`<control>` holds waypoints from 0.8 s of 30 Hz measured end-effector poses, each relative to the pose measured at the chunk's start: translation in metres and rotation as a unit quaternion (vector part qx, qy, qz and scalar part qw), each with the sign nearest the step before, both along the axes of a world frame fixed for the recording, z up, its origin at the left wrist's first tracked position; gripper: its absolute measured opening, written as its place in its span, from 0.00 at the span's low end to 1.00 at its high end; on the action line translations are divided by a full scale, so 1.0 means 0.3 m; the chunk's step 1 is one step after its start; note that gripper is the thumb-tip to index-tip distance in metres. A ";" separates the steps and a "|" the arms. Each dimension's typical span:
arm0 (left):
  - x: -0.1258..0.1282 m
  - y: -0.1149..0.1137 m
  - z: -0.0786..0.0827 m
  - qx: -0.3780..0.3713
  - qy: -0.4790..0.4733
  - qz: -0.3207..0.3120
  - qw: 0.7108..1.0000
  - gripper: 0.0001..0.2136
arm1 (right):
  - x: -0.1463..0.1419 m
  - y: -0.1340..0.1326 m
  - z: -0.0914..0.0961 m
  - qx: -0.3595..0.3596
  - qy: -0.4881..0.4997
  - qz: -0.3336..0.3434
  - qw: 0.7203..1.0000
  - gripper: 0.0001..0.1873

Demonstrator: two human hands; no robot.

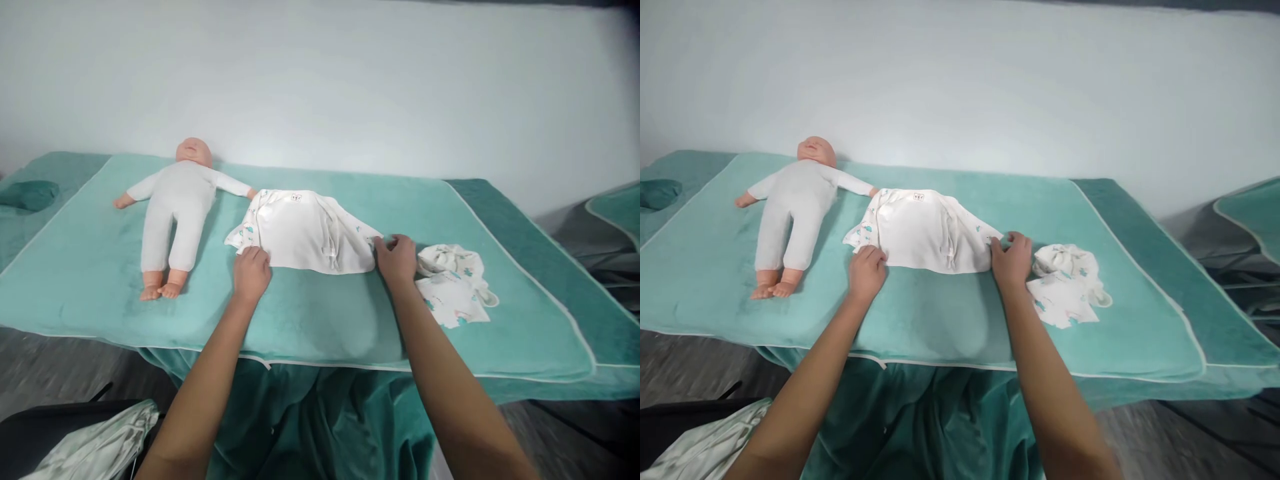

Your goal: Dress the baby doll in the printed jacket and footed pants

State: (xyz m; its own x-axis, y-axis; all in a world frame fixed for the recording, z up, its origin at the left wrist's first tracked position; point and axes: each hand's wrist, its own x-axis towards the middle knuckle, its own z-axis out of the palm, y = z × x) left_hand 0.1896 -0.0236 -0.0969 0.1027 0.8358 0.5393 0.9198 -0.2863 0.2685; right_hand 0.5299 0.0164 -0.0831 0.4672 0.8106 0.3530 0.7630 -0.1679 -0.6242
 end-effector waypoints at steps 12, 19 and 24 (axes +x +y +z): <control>0.000 0.003 0.002 0.006 0.007 -0.001 1.000 0.10 | 0.121 0.243 0.007 0.019 0.095 -0.026 0.995 0.17; -0.004 0.004 -0.007 0.051 0.017 -0.014 0.998 0.11 | 0.174 0.379 -0.026 0.056 0.107 -0.052 0.991 0.16; -0.003 0.004 -0.009 0.057 -0.002 -0.018 0.998 0.11 | 0.178 0.367 -0.066 0.072 0.081 -0.030 0.994 0.20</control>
State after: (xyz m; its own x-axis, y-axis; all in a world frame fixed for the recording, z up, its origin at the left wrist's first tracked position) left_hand 0.1886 -0.0225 -0.0997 0.1286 0.7645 0.6316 0.9076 -0.3475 0.2358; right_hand 0.5831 0.1264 -0.1029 0.5732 0.7264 0.3792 0.6421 -0.1106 -0.7586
